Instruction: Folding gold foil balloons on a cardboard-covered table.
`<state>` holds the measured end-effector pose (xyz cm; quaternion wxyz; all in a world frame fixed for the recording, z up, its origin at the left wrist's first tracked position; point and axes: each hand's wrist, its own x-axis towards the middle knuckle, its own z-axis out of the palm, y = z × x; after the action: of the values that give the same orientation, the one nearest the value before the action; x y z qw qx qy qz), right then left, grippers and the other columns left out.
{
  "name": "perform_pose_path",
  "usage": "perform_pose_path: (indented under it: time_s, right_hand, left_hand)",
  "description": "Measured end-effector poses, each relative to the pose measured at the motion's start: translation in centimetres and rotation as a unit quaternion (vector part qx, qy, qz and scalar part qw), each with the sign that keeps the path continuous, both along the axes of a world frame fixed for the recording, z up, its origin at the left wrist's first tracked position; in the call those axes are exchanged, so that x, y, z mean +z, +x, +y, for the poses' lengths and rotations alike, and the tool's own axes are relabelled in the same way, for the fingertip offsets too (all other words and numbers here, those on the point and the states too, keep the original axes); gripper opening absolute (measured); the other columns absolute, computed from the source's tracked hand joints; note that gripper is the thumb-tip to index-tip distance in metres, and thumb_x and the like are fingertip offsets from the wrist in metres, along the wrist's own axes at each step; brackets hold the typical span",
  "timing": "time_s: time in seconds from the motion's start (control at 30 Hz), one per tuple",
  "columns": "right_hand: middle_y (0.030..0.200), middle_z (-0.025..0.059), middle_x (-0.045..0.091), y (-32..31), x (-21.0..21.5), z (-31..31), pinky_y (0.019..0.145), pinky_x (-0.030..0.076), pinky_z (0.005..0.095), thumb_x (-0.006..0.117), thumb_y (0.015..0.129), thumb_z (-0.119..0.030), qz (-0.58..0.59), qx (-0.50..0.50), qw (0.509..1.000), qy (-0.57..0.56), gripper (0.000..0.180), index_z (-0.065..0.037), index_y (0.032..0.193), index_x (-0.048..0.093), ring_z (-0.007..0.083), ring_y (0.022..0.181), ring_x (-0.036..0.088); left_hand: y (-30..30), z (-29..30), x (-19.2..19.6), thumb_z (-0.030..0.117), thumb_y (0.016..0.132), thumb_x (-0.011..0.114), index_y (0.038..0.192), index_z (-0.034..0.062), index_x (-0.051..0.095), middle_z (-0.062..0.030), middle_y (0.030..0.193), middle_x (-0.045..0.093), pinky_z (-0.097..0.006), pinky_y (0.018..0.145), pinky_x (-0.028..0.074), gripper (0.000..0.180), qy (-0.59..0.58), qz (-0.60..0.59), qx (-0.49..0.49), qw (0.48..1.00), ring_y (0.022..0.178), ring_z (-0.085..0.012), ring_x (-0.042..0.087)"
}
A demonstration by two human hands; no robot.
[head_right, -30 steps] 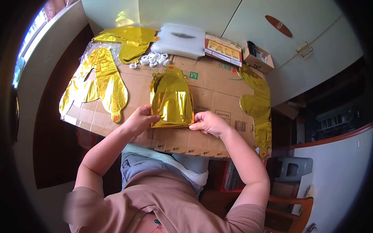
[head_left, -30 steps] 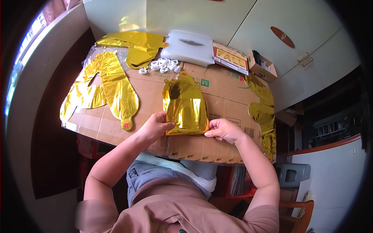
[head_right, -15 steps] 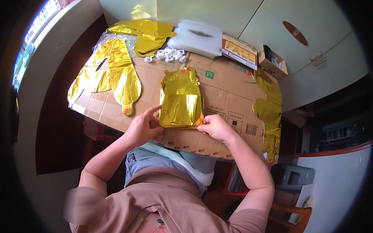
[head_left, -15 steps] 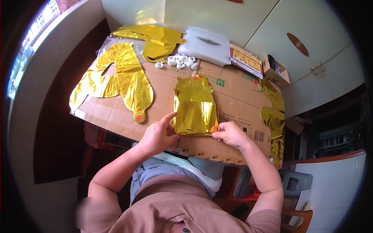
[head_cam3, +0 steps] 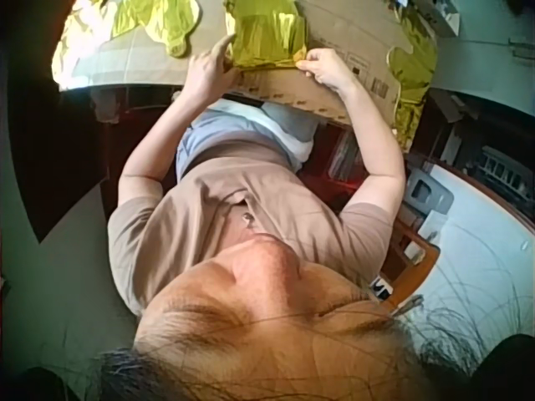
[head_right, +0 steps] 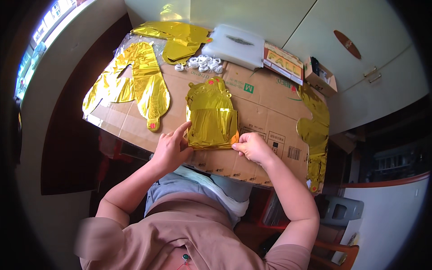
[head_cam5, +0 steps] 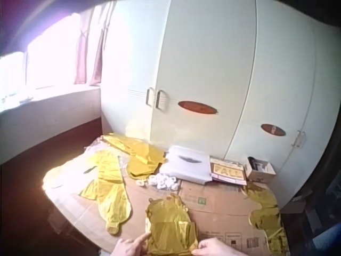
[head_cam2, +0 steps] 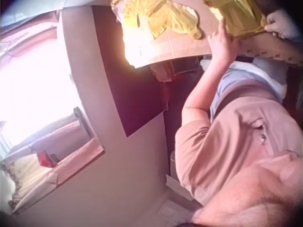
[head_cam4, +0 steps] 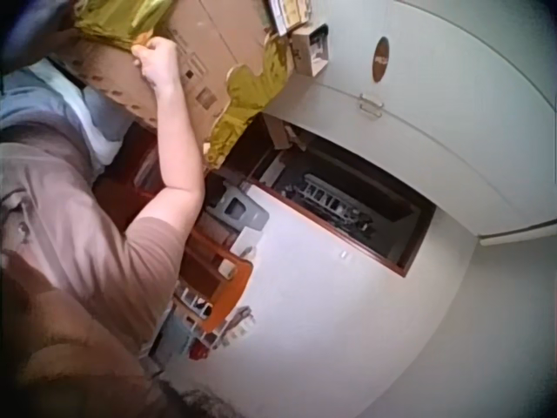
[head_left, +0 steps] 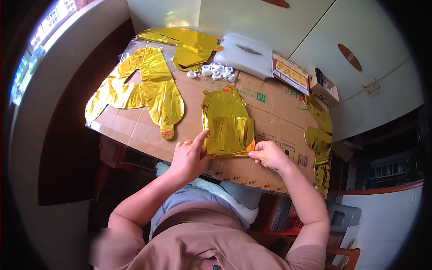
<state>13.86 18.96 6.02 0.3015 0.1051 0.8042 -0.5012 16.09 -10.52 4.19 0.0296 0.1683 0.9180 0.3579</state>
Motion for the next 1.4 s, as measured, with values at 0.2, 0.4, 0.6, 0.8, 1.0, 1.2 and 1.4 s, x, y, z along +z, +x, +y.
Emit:
perform_pose_path:
  time_s: [0.2, 0.4, 0.6, 0.8, 1.0, 1.2, 1.4]
  right_hand:
    - [0.07, 0.0036, 0.064, 0.1, 0.1, 0.4, 0.044, 0.037, 0.0208, 0.073, 0.092, -0.012, 0.002, -0.016, 0.999, -0.03, 0.015, 0.001, 0.091, 0.067, 0.0053, 0.055, 0.054]
    - [0.068, 0.0043, 0.064, 0.1, 0.5, 0.0, 0.044, 0.039, 0.0221, 0.072, 0.092, -0.013, -0.008, 0.026, 1.0, -0.003, 0.016, 0.001, 0.087, 0.067, 0.0058, 0.052, 0.053]
    - [0.066, 0.0041, 0.064, 1.0, 0.8, 0.7, 0.043, 0.038, 0.023, 0.072, 0.091, -0.012, -0.008, 0.024, 0.999, 0.027, 0.017, 0.0, 0.082, 0.065, 0.0059, 0.05, 0.051]
    - [0.067, 0.0045, 0.064, 5.3, 0.1, 4.9, 0.041, 0.035, 0.0225, 0.072, 0.092, -0.012, -0.015, -0.068, 0.997, 0.02, 0.017, 0.0, 0.082, 0.065, 0.0052, 0.046, 0.048]
    - [0.068, 0.0045, 0.064, 8.1, -0.7, 6.5, 0.041, 0.035, 0.0222, 0.072, 0.093, -0.013, -0.001, -0.145, 0.989, -0.004, 0.017, -0.001, 0.083, 0.063, 0.005, 0.045, 0.046]
    - [0.067, 0.0053, 0.065, 7.6, -0.8, 6.5, 0.041, 0.036, 0.0224, 0.07, 0.093, -0.013, -0.009, -0.133, 0.991, -0.007, 0.017, -0.001, 0.083, 0.063, 0.0051, 0.045, 0.047]
    - [0.068, 0.005, 0.066, 7.3, -0.4, 6.4, 0.042, 0.037, 0.0196, 0.07, 0.094, -0.013, -0.02, -0.119, 0.993, 0.001, 0.018, -0.002, 0.082, 0.062, 0.0041, 0.045, 0.048]
  left_hand:
    - [0.5, 0.1, 0.1, 0.012, 0.078, 0.074, 0.152, 0.008, 0.038, -0.0043, 0.083, 0.067, -0.042, 0.09, 0.041, 0.083, 0.005, -0.013, 0.011, 1.0, 0.092, -0.0255, 0.064]
    - [1.0, 0.0, 0.3, 0.011, 0.079, 0.072, 0.151, 0.0043, 0.038, -0.0042, 0.082, 0.071, -0.042, 0.086, 0.042, 0.08, -0.008, 0.013, 0.009, 1.0, 0.093, -0.0255, 0.065]
    - [1.1, 0.8, 0.0, 0.008, 0.079, 0.071, 0.153, 0.007, 0.035, -0.0112, 0.082, 0.071, -0.046, 0.075, 0.053, 0.083, 0.022, -0.004, -0.03, 0.999, 0.077, -0.0335, 0.068]
    - [-0.3, 5.1, -1.2, 0.007, 0.08, 0.067, 0.15, 0.0068, 0.039, -0.011, 0.081, 0.072, -0.046, 0.071, 0.056, 0.076, 0.003, 0.076, -0.104, 0.992, 0.073, -0.0335, 0.069]
    - [-0.7, 7.0, 0.5, 0.015, 0.088, 0.067, 0.149, 0.0063, 0.041, -0.0124, 0.088, 0.074, -0.046, 0.077, 0.056, 0.067, 0.048, -0.072, -0.099, 0.991, 0.082, -0.0359, 0.071]
    - [-0.2, 6.8, -0.8, 0.012, 0.088, 0.062, 0.144, 0.0033, 0.045, -0.0108, 0.078, 0.072, -0.047, 0.072, 0.054, 0.06, 0.084, -0.028, -0.076, 0.993, 0.072, -0.033, 0.07]
    - [0.4, 6.9, -1.1, 0.009, 0.085, 0.061, 0.141, 0.0023, 0.047, -0.0087, 0.074, 0.07, -0.046, 0.072, 0.048, 0.058, 0.087, -0.005, -0.074, 0.993, 0.073, -0.0303, 0.069]
